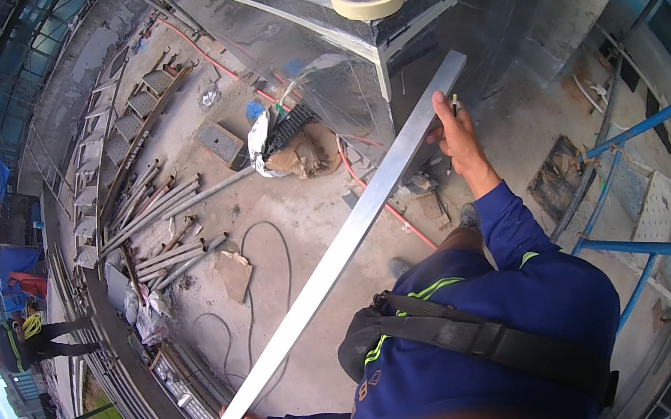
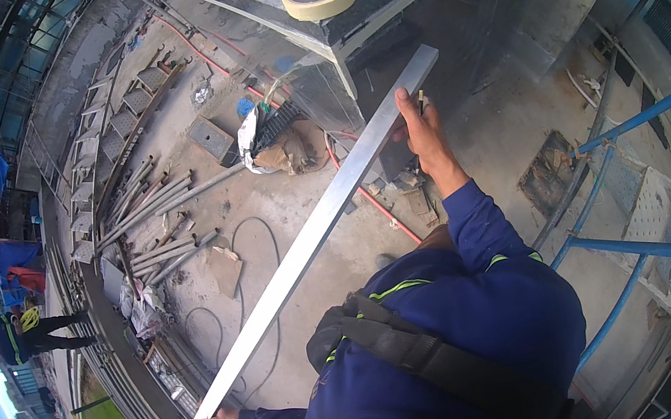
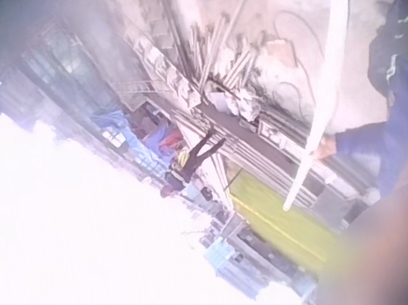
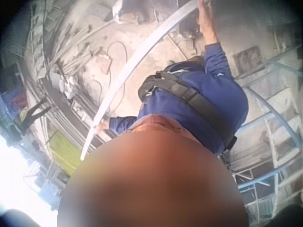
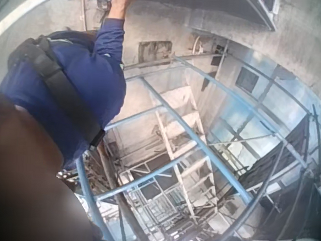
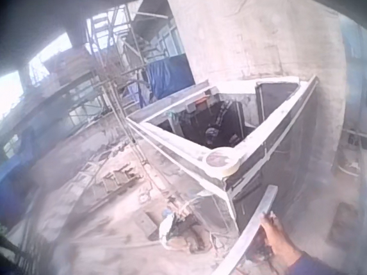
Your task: The person positions a long metal trim strip along the curved edge of a dark stone or concrete structure, repeatedly aligning and pressing it into place. The person uses both hands to hold and adjust the trim along the curve.
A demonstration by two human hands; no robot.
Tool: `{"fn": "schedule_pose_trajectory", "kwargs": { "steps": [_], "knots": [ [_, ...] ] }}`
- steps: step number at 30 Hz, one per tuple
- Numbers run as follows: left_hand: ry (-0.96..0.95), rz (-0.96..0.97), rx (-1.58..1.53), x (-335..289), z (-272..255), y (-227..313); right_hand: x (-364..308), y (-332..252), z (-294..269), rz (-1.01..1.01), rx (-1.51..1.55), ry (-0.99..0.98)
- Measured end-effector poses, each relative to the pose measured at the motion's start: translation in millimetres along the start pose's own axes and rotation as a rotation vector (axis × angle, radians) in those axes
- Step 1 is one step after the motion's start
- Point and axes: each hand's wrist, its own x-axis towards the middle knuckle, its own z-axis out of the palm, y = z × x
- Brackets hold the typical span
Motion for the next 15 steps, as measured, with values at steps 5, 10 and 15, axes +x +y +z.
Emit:
{"fn": "schedule_pose_trajectory", "kwargs": {
  "steps": [5, 10, 15],
  "knots": [
    [-0.002, -0.08, 0.03, 8, -26, 11, 93, -38, -49, -0.502, -0.319, 0.305],
    [0.008, -0.045, 0.072, 8, -43, 1, 139, -59, -11, -0.816, -0.61, 0.438],
    [0.117, -0.009, 0.056, -18, -53, -1, 126, -52, -12, -0.738, -0.725, 0.425]
  ]
}}
